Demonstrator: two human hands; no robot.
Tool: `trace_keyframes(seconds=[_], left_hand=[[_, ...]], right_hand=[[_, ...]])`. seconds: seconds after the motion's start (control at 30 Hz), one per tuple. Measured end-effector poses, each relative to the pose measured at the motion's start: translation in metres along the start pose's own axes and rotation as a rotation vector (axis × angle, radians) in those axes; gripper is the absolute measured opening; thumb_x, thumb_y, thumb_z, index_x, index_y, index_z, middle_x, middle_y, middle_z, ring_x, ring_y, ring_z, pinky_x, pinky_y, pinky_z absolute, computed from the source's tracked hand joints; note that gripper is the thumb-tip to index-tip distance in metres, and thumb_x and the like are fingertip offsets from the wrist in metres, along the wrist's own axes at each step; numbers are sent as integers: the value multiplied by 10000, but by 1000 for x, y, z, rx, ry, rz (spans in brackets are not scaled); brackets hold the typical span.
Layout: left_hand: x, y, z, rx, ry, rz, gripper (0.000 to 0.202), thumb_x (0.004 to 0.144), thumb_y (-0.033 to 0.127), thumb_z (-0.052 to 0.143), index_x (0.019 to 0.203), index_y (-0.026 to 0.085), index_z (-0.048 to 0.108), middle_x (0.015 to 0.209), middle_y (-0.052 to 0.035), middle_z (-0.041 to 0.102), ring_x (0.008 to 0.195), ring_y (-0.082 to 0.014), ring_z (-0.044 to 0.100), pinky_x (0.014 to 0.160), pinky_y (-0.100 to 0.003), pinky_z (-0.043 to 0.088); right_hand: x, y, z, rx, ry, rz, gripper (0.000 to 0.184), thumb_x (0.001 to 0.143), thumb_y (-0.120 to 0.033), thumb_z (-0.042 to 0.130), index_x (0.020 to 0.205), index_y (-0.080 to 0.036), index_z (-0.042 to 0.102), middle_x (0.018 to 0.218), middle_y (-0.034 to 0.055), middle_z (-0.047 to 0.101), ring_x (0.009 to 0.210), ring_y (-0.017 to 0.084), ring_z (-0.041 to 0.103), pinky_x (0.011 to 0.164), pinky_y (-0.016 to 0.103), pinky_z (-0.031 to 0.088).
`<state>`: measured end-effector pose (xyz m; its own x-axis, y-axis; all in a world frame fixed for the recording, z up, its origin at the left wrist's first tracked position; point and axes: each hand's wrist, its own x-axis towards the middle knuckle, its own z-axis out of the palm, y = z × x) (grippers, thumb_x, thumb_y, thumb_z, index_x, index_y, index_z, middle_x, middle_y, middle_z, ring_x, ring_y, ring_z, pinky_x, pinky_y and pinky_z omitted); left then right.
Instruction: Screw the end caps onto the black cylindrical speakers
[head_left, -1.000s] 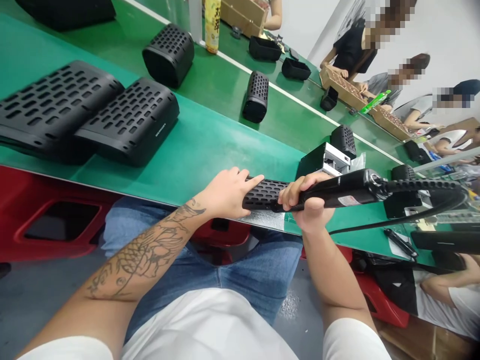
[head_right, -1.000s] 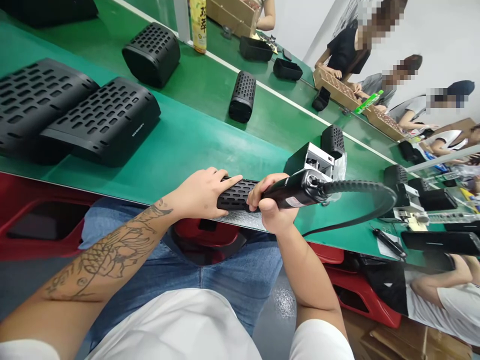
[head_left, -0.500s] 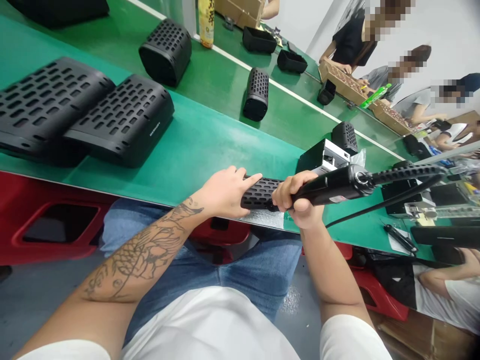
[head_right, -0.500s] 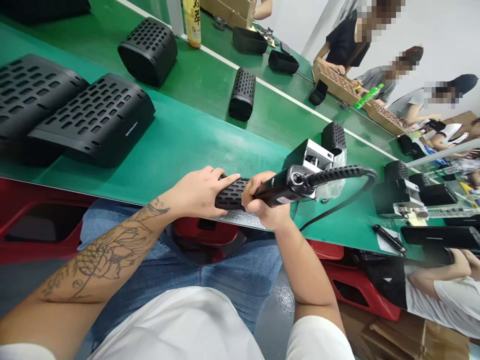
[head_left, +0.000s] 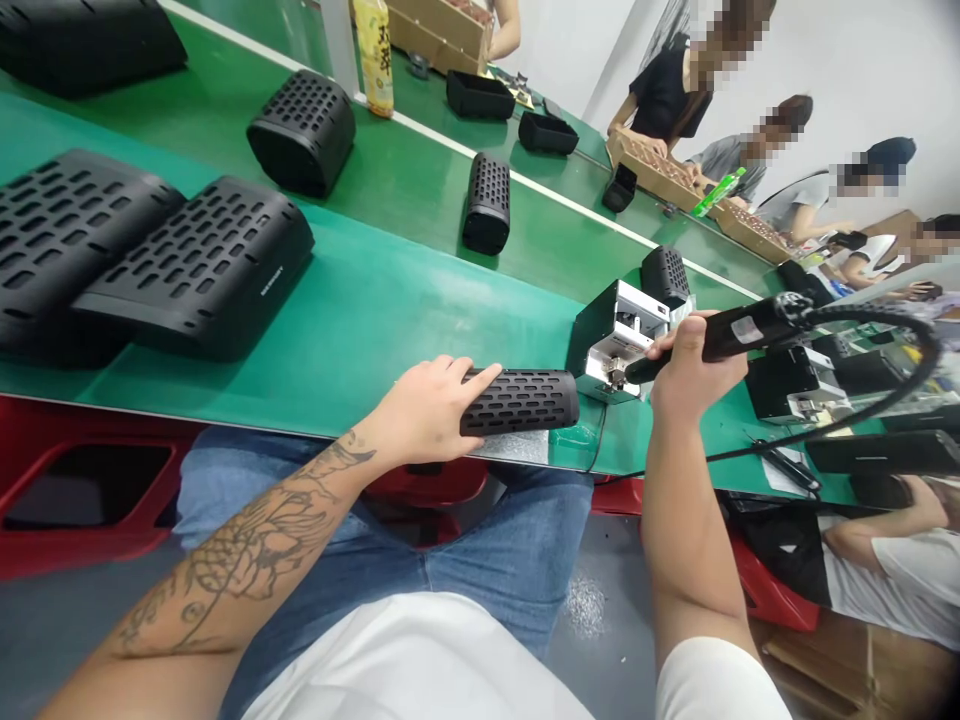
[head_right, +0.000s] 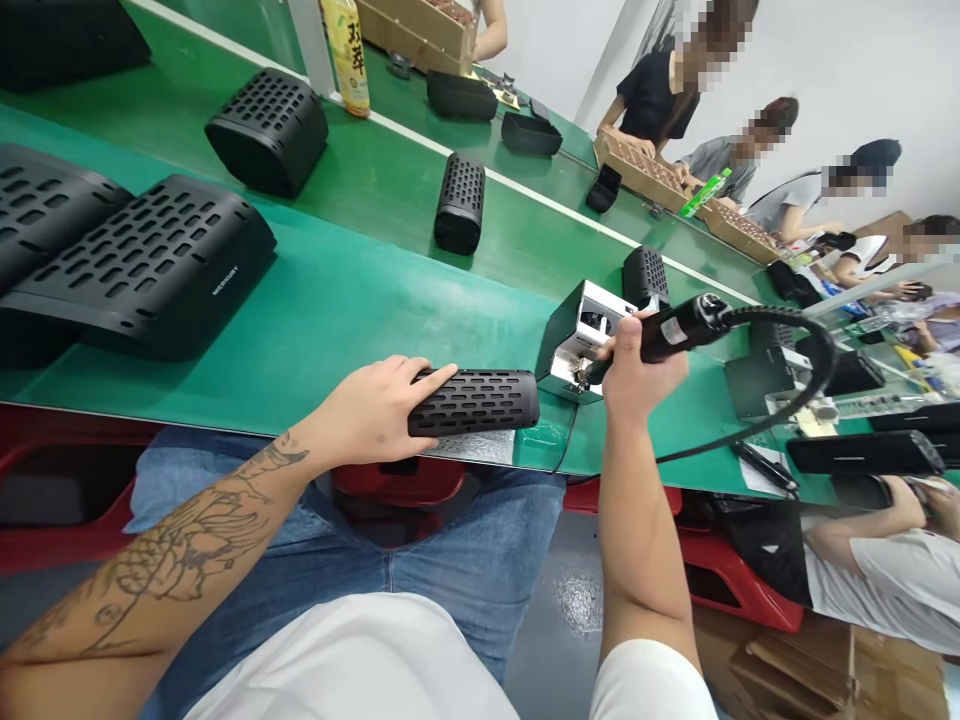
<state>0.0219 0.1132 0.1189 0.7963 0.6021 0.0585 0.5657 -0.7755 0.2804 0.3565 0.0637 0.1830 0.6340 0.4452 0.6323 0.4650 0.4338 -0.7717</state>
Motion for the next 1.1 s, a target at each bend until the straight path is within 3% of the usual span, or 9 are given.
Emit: trace_keyframes(seconds=[0.13, 0.23, 0.4, 0.53, 0.67, 0.8, 0.9, 1.1], left_hand=[[-4, -8, 15, -139, 134, 60, 953, 912, 470, 942, 1762, 216, 596, 1706, -255, 615, 1476, -495, 686, 1252, -653, 618], [-16, -27, 37, -374, 285, 109, 971, 960, 508, 921, 1808, 277, 508, 1843, -225, 471, 1661, -502, 564, 1365, -668, 556], [-33, -53, 79, -624, 372, 134, 1301, 890, 561, 1022, 1907, 325, 245, 1907, -224, 354, 1784, -532, 418, 1440, -722, 467], [-31, -53, 97, -681, 412, 149, 1281, 895, 505, 1032, 1899, 324, 258, 1866, -216, 408, 1774, -505, 446, 1470, -715, 431], [-27, -50, 104, -709, 459, 148, 1221, 881, 454, 1035, 1868, 336, 327, 1796, -200, 483, 1715, -481, 527, 1440, -701, 483], [-27, -48, 105, -695, 468, 158, 1211, 869, 396, 1034, 1851, 350, 326, 1782, -205, 488, 1669, -468, 578, 1404, -708, 517], [-27, -46, 102, -699, 449, 133, 1229, 836, 364, 1050, 1840, 345, 342, 1785, -211, 488, 1659, -469, 591, 1395, -693, 526], [-26, -43, 96, -661, 457, 140, 1140, 863, 384, 1019, 1807, 283, 388, 1729, -226, 545, 1622, -445, 610, 1377, -655, 537]], right_hand=[[18, 41, -17, 0, -1, 37, 650, 805, -830, 953, 869, -274, 622, 512, -123, 590, 393, 146, 567, 471, 323, 538], [12, 42, -22, 23, -19, 42, 631, 834, -809, 948, 883, -265, 634, 522, -123, 586, 396, 146, 572, 476, 325, 541], [-8, -6, -14, 135, -99, 76, 546, 888, -720, 965, 934, -256, 680, 569, -112, 604, 429, 134, 583, 489, 305, 556], [-46, -62, 20, 328, -231, 60, 538, 922, -794, 901, 999, -304, 691, 589, -112, 571, 421, 139, 553, 488, 320, 568], [-92, -98, 67, 506, -476, 93, 646, 873, -945, 828, 983, -330, 666, 548, -119, 554, 350, 142, 487, 425, 327, 530], [-119, -106, 100, 594, -602, 200, 656, 814, -871, 941, 959, -300, 650, 548, -113, 608, 364, 134, 514, 455, 320, 548], [-127, -102, 109, 590, -661, 251, 661, 777, -812, 1008, 939, -283, 647, 559, -103, 628, 385, 134, 545, 477, 320, 562], [-131, -93, 111, 640, -765, 207, 520, 887, -676, 992, 906, -284, 652, 561, -105, 627, 366, 124, 534, 458, 297, 545]])
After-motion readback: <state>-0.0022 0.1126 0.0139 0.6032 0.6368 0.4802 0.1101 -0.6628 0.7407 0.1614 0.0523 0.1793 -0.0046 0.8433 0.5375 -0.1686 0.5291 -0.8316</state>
